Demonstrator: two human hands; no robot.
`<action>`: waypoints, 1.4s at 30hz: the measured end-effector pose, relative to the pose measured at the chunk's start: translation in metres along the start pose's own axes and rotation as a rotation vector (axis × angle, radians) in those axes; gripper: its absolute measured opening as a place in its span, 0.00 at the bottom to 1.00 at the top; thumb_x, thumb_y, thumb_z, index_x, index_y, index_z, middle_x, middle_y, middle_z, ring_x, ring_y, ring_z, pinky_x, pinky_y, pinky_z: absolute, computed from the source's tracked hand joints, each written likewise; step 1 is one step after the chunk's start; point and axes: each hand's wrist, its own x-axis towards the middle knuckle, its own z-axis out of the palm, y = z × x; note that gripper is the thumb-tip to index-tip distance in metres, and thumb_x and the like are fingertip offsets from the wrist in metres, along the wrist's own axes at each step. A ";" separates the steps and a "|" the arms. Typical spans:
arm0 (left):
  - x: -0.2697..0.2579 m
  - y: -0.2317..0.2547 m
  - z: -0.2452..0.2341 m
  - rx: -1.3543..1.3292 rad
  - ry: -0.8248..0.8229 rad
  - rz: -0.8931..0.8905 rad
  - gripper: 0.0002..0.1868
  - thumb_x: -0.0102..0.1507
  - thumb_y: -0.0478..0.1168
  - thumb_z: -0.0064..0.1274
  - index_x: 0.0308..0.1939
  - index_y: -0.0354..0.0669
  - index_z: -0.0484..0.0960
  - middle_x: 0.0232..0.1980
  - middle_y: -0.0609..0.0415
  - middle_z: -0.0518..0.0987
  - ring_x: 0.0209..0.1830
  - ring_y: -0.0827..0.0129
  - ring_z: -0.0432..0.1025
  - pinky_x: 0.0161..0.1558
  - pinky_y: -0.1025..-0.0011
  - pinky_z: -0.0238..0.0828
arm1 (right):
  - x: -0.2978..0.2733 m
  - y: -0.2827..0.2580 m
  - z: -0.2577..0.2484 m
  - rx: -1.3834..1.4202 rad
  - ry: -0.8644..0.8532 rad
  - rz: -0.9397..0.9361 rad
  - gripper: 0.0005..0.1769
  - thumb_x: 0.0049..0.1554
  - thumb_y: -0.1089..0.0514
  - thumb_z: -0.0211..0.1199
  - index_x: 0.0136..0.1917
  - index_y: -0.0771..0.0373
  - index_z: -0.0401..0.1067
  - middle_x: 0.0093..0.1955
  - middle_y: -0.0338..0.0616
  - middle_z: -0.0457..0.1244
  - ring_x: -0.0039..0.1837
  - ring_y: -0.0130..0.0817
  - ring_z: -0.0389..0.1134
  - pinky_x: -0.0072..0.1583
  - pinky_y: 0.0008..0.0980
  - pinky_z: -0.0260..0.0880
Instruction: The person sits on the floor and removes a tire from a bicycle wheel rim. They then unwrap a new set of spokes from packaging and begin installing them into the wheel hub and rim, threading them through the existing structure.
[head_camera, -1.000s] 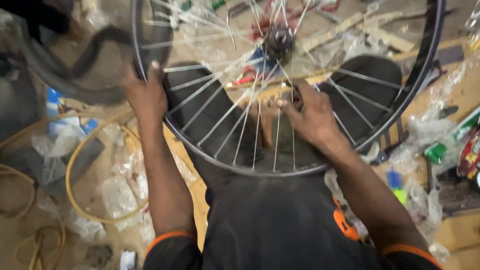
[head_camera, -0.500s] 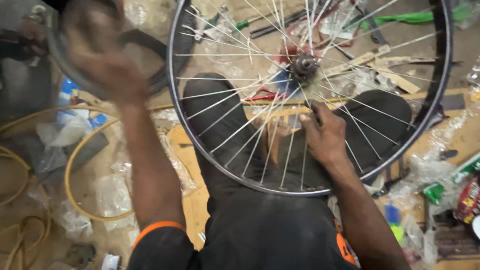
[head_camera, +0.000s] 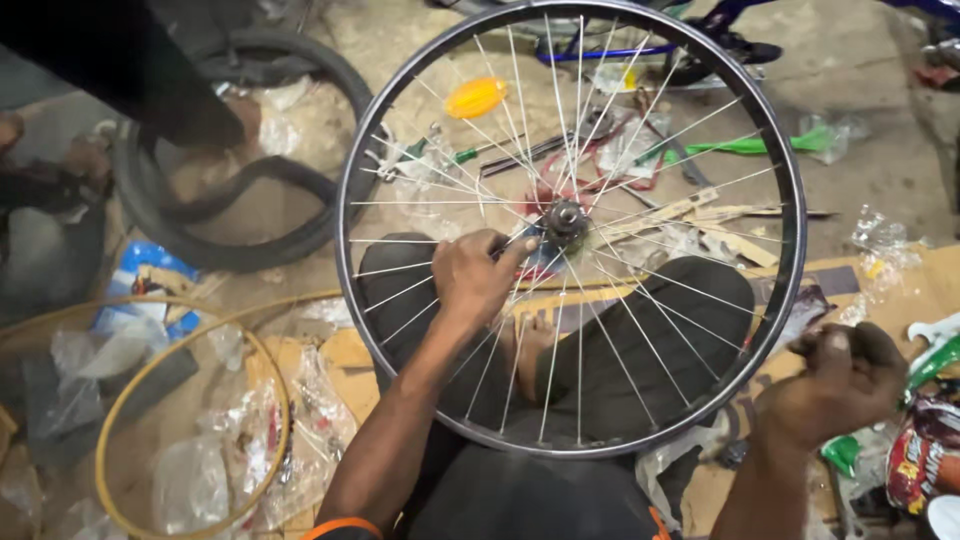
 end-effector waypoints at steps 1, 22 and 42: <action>0.002 0.005 -0.004 -0.002 0.041 0.029 0.26 0.59 0.62 0.61 0.26 0.41 0.86 0.28 0.46 0.81 0.28 0.51 0.75 0.39 0.54 0.66 | 0.013 0.010 -0.015 0.131 0.024 0.196 0.11 0.63 0.72 0.58 0.58 0.65 0.71 0.50 0.46 0.66 0.48 0.31 0.67 0.48 0.25 0.68; 0.123 0.038 0.136 -1.172 0.233 0.306 0.19 0.74 0.46 0.52 0.33 0.36 0.79 0.26 0.56 0.75 0.27 0.76 0.65 0.33 0.69 0.59 | -0.013 -0.018 0.155 1.074 -1.045 0.730 0.32 0.69 0.44 0.58 0.78 0.63 0.58 0.52 0.51 0.65 0.52 0.39 0.68 0.52 0.36 0.69; 0.003 -0.054 -0.154 -0.391 0.590 -0.080 0.37 0.67 0.48 0.61 0.72 0.29 0.67 0.58 0.31 0.77 0.47 0.57 0.70 0.46 0.60 0.63 | 0.007 -0.017 0.148 -0.456 -0.981 -0.363 0.13 0.65 0.62 0.66 0.62 0.71 0.76 0.53 0.54 0.71 0.53 0.39 0.75 0.56 0.35 0.73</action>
